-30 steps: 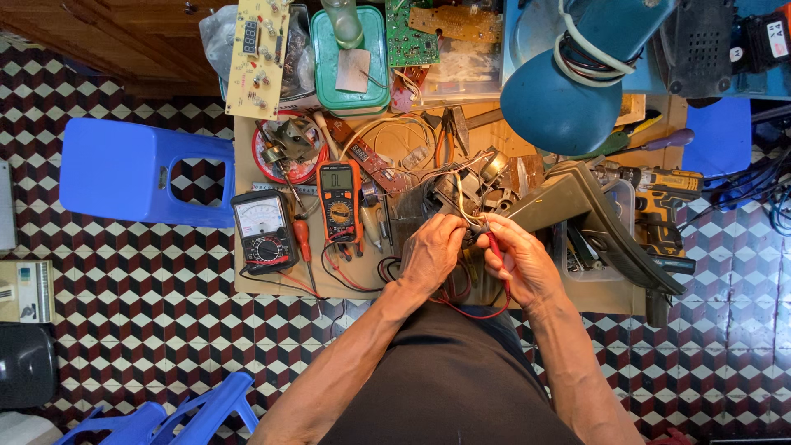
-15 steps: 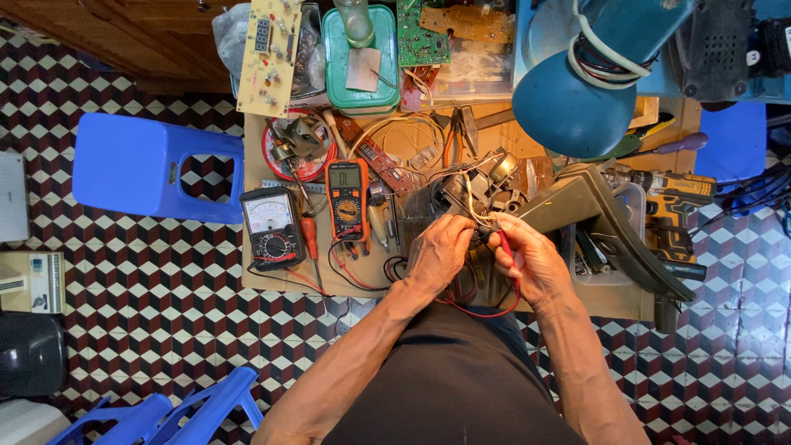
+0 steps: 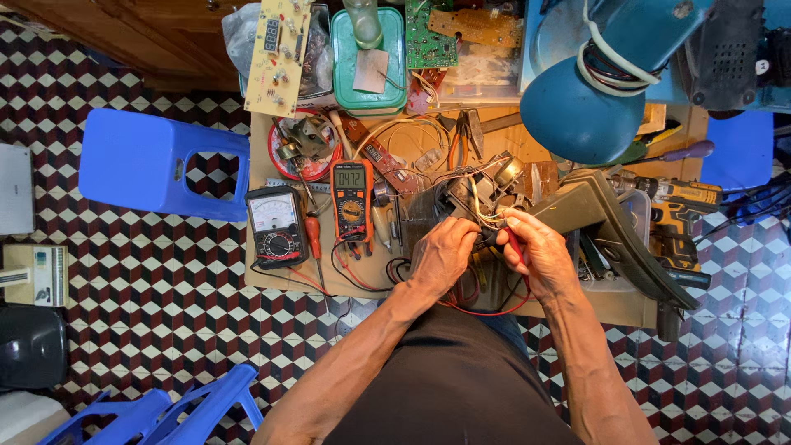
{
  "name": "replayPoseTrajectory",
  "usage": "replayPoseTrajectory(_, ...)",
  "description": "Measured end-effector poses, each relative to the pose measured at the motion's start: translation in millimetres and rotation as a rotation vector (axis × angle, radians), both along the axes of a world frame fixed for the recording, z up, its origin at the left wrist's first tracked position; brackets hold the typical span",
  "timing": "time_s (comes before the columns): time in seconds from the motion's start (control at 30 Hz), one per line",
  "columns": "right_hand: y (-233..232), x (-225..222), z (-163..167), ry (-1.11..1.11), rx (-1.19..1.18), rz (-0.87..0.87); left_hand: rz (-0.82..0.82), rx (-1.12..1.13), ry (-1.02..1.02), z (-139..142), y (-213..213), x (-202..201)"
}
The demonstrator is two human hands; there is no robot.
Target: The person works on a disassembled electronic device at a cluttered workbench. They use pliers to strip and twist wires, then use a multimeter to test electrical continuity on the device's internal components. The person also uses a handheld flashlight to inspect the interior of the device.
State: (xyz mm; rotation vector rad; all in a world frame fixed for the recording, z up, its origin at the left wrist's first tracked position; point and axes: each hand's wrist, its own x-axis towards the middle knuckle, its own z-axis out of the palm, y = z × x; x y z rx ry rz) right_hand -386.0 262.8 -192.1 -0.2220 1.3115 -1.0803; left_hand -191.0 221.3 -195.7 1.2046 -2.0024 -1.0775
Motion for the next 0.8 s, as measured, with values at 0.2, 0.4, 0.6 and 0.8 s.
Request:
replayPoseTrajectory(0.2, -15, -1, -15, 0.066, -0.005, 0.068, 0.053, -0.048, 0.011, -10, -5, 3)
replayPoseTrajectory(0.4, -21, 7, -19, 0.097, -0.002, 0.065, 0.038, -0.036, 0.055, -17, -8, 14)
replayPoseTrajectory(0.6, -20, 7, -18, 0.105, -0.005, 0.064, 0.027, -0.033, 0.063, -14, -8, 16)
replayPoseTrajectory(0.8, -20, 12, -12, 0.111, -0.002, 0.047, 0.011, -0.025, 0.066, -14, -8, 17)
